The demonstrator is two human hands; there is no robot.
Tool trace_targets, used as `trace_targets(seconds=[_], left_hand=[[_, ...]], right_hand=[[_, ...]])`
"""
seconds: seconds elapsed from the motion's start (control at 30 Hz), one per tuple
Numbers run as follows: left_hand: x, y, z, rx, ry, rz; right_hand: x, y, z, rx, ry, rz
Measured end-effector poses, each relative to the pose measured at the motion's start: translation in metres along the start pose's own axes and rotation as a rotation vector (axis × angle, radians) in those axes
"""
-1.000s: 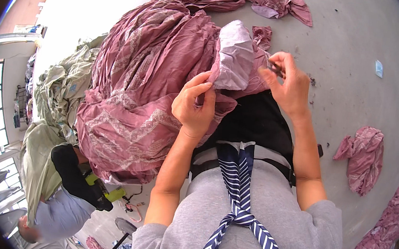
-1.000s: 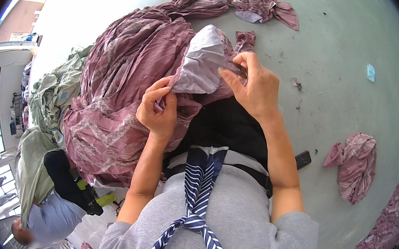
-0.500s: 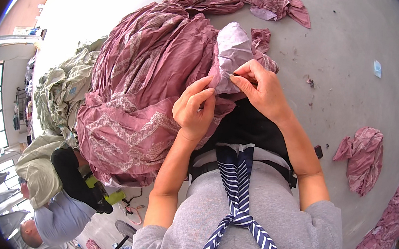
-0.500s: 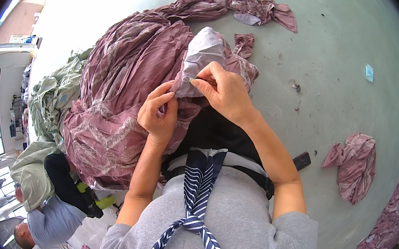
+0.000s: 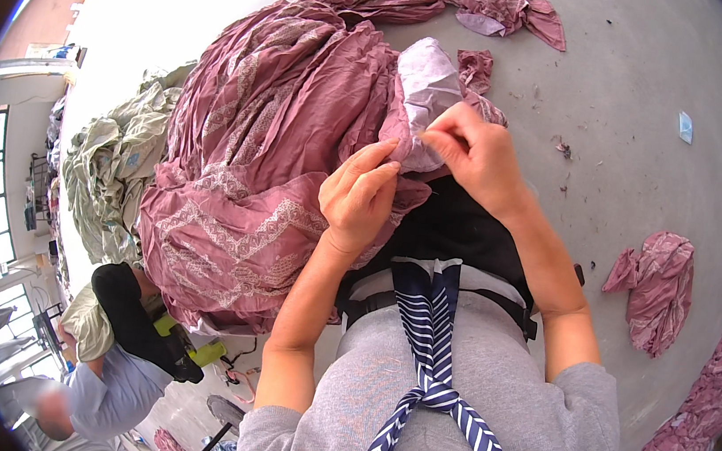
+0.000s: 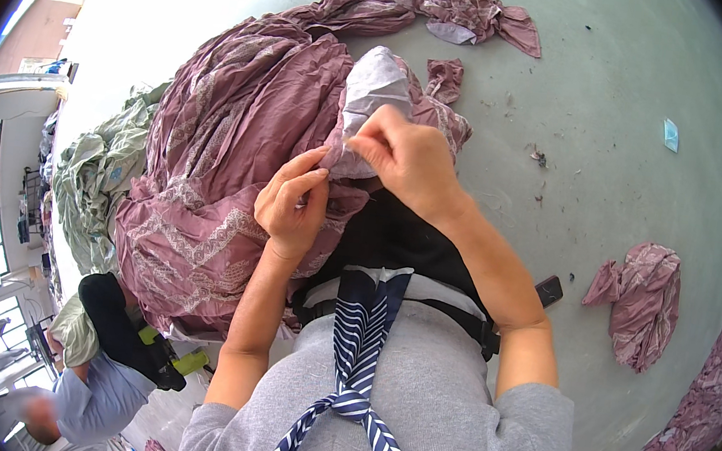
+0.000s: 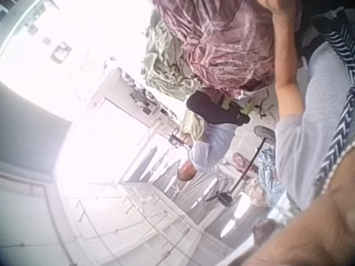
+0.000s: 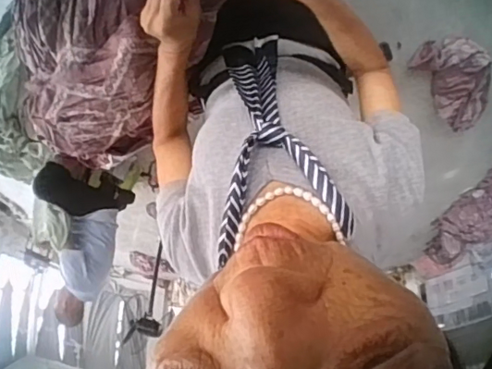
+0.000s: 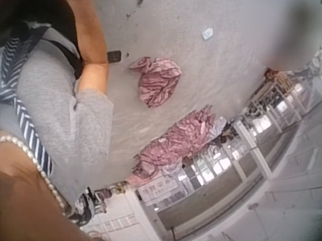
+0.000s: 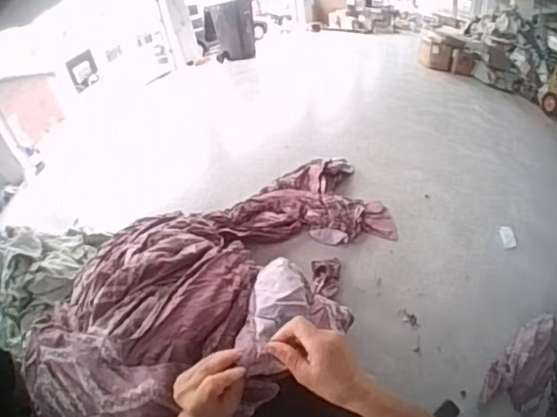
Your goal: The person removes tags from a pile of pink patterned fabric using a small blade. They repeatedly pick up pieces of fabric, cut the tags, and place the fabric back on the pile.
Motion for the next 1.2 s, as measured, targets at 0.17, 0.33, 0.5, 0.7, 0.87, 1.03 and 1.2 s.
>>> trace_targets(seconds=[0.17,0.33,0.5,0.7,0.87,1.03,1.2], left_hand=[[0.002,0.002,0.000,-0.039,0.002,0.056],[0.008,0.004,0.003,-0.074,-0.009,0.099],[0.002,0.001,0.003,-0.007,-0.038,0.010],[-0.001,0.000,0.002,0.026,-0.050,-0.021],[-0.001,0.001,0.002,0.001,-0.041,0.013],[0.002,0.002,0.003,-0.054,-0.005,0.179],[0.005,0.004,0.002,-0.036,0.052,0.237]], right_hand=[[-0.030,-0.003,0.008,-0.134,-0.559,-0.353],[-0.020,0.015,0.007,-0.015,-0.154,-0.186],[0.003,0.011,0.003,0.026,0.109,0.068],[0.009,0.007,-0.001,0.070,0.151,0.097],[0.001,0.012,-0.007,0.023,0.051,0.044],[-0.030,0.000,0.003,-0.313,-0.840,-0.428],[-0.010,-0.004,-0.012,0.170,-0.373,-0.316]])
Point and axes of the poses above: each hand's wrist, its own y-axis away from the middle knuckle, its own z-axis out of the back of the hand, x = y × z, the point moved 3 cm from there along -y, towards the middle knuckle, and after that the axes turned 10 degrees about -x, right-handed, at the moved point
